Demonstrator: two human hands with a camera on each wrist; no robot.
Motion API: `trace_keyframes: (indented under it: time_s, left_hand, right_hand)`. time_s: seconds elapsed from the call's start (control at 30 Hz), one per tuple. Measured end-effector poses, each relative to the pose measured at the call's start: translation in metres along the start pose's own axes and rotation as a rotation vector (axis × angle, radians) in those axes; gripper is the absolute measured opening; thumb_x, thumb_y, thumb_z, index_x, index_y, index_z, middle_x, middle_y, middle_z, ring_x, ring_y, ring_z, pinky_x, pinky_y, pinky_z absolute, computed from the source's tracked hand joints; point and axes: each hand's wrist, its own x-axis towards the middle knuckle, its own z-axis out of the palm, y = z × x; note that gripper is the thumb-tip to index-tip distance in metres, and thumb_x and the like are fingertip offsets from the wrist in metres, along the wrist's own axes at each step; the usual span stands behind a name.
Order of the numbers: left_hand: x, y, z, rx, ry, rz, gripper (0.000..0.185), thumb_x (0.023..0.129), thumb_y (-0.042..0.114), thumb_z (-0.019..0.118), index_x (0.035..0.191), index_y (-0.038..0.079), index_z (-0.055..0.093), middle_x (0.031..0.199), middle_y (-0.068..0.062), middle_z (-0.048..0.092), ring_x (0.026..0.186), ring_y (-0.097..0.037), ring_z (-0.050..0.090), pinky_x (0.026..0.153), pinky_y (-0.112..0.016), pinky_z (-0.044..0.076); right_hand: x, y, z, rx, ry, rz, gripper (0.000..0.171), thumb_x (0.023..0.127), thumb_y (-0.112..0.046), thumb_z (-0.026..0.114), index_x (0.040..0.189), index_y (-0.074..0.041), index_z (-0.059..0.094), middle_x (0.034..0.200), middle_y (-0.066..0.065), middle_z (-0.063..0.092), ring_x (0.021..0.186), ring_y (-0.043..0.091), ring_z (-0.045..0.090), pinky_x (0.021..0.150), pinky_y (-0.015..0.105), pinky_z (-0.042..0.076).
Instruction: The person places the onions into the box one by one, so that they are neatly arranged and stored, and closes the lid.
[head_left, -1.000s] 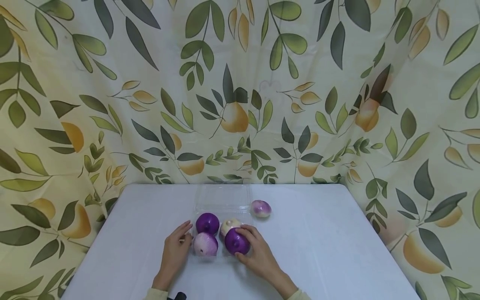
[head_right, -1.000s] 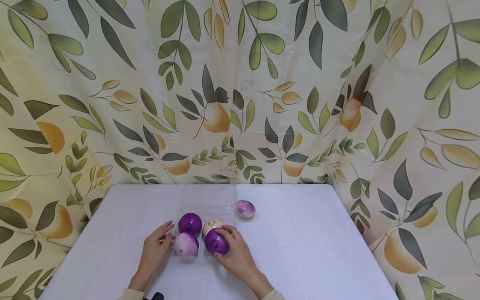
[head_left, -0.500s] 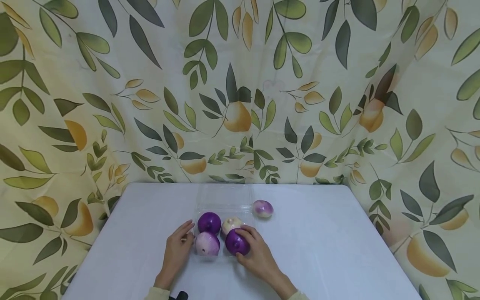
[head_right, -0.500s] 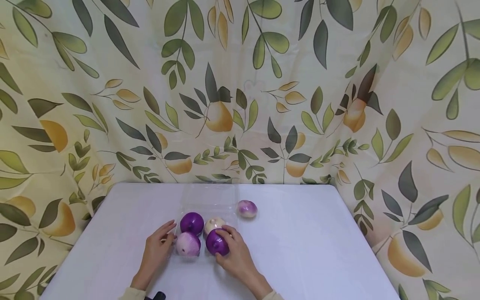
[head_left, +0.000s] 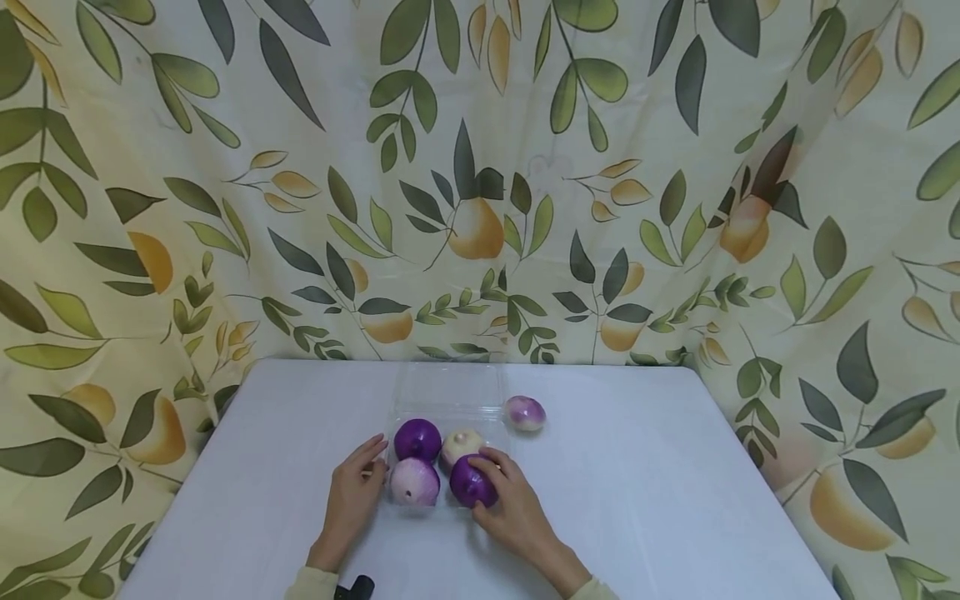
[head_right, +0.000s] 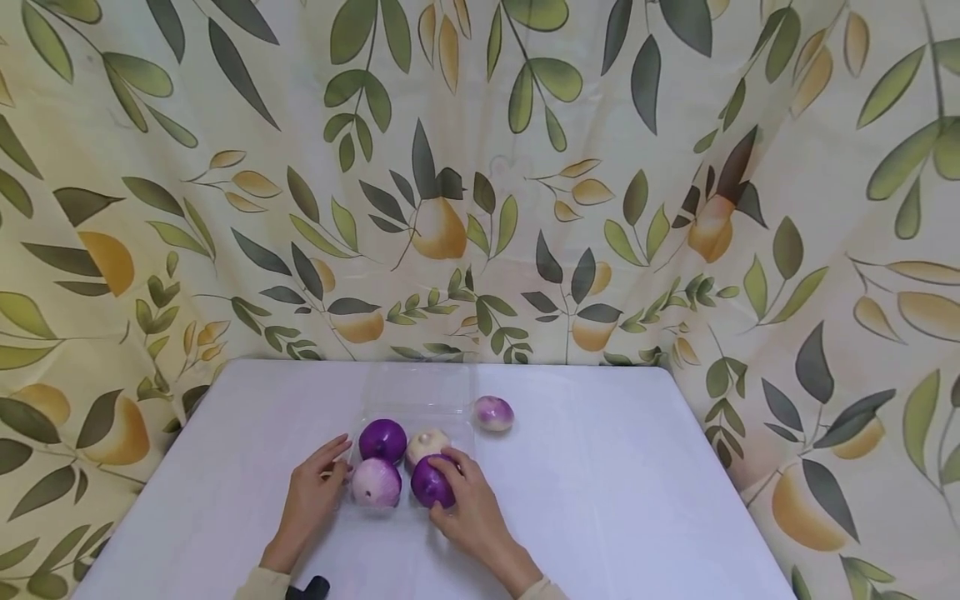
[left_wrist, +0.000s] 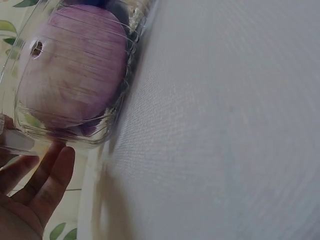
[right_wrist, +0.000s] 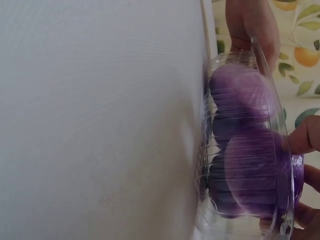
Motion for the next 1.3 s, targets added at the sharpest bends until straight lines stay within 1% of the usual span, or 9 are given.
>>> trace_keyframes:
  time_s: [0.1,0.23,0.37,0.5,0.63,0.8,1.0,1.13,1.3]
  left_hand:
    - [-0.0006,-0.0006,-0.0006,0.011,0.006,-0.002,0.032,0.091,0.006,0.062,0.122,0.007,0.069,0.134,-0.001,0.064,0.088,-0.012,0.067,0.073,-0.020,0.057]
    - [-0.0005,-0.0016,-0.0005,0.013,0.008,0.016,0.032,0.091,0.005,0.062,0.122,0.005,0.069,0.134,-0.003,0.064,0.087,-0.012,0.067,0.073,-0.021,0.057]
    - [-0.0003,-0.0021,0.0004,0.009,0.016,0.022,0.032,0.091,0.005,0.062,0.122,0.005,0.069,0.134,-0.003,0.064,0.087,-0.011,0.067,0.073,-0.021,0.057]
    - [-0.0020,-0.0023,0.0019,0.000,0.010,0.005,0.032,0.091,0.005,0.061,0.122,0.005,0.069,0.134,-0.002,0.065,0.086,-0.010,0.067,0.072,-0.020,0.057]
    - [-0.0018,-0.0016,0.0028,-0.007,0.004,0.018,0.031,0.092,0.005,0.061,0.123,0.006,0.069,0.134,-0.002,0.064,0.085,-0.010,0.068,0.071,-0.020,0.057]
    - [-0.0006,0.0001,0.0017,0.011,0.022,0.027,0.031,0.091,0.004,0.062,0.121,0.005,0.070,0.132,-0.003,0.066,0.083,-0.010,0.068,0.070,-0.020,0.056]
    - [-0.0011,-0.0007,0.0000,0.029,-0.017,0.027,0.032,0.092,0.006,0.061,0.124,0.005,0.068,0.135,-0.003,0.063,0.088,-0.011,0.067,0.074,-0.021,0.056]
    - [-0.0023,-0.0039,-0.0036,0.052,0.014,0.017,0.032,0.091,0.004,0.063,0.122,0.006,0.069,0.134,-0.002,0.064,0.086,-0.010,0.067,0.072,-0.020,0.056]
    - [-0.0004,-0.0033,0.0013,0.025,0.008,0.042,0.032,0.090,0.002,0.063,0.121,0.003,0.069,0.133,-0.007,0.064,0.085,-0.011,0.068,0.072,-0.018,0.056]
  right_hand:
    - [-0.0015,0.0005,0.0016,0.008,0.003,-0.009,0.061,0.074,-0.022,0.077,0.132,-0.019,0.059,0.141,0.010,0.052,0.126,0.031,0.055,0.097,0.046,0.053]
    - [-0.0029,-0.0008,0.0028,0.028,0.013,0.009,0.051,0.084,-0.033,0.073,0.131,-0.020,0.060,0.141,0.009,0.052,0.127,0.032,0.055,0.096,0.047,0.054]
    - [-0.0020,-0.0013,0.0031,0.069,0.021,0.025,0.041,0.091,-0.032,0.068,0.129,-0.019,0.062,0.140,0.008,0.053,0.127,0.032,0.055,0.097,0.047,0.053]
    - [-0.0028,-0.0004,0.0028,0.058,0.034,0.009,0.040,0.086,-0.024,0.073,0.125,-0.017,0.065,0.137,0.008,0.056,0.124,0.031,0.057,0.096,0.045,0.054]
    - [-0.0044,0.0005,0.0028,0.046,0.045,0.007,0.045,0.081,-0.021,0.077,0.124,-0.016,0.065,0.136,0.008,0.057,0.123,0.030,0.058,0.096,0.042,0.055]
    - [-0.0052,0.0004,0.0035,0.028,0.031,-0.008,0.048,0.080,-0.022,0.077,0.126,-0.016,0.064,0.136,0.008,0.058,0.125,0.030,0.057,0.096,0.042,0.055]
    - [-0.0062,-0.0009,0.0030,-0.027,0.048,-0.026,0.047,0.080,-0.022,0.078,0.125,-0.016,0.064,0.135,0.007,0.059,0.123,0.029,0.059,0.095,0.041,0.055]
    - [-0.0033,-0.0034,0.0050,-0.046,0.010,-0.039,0.047,0.083,-0.025,0.076,0.127,-0.017,0.064,0.136,0.007,0.059,0.124,0.029,0.059,0.096,0.041,0.055]
    - [-0.0028,-0.0018,0.0006,-0.060,0.004,-0.007,0.047,0.083,-0.025,0.076,0.127,-0.016,0.064,0.137,0.007,0.058,0.124,0.029,0.059,0.096,0.040,0.055]
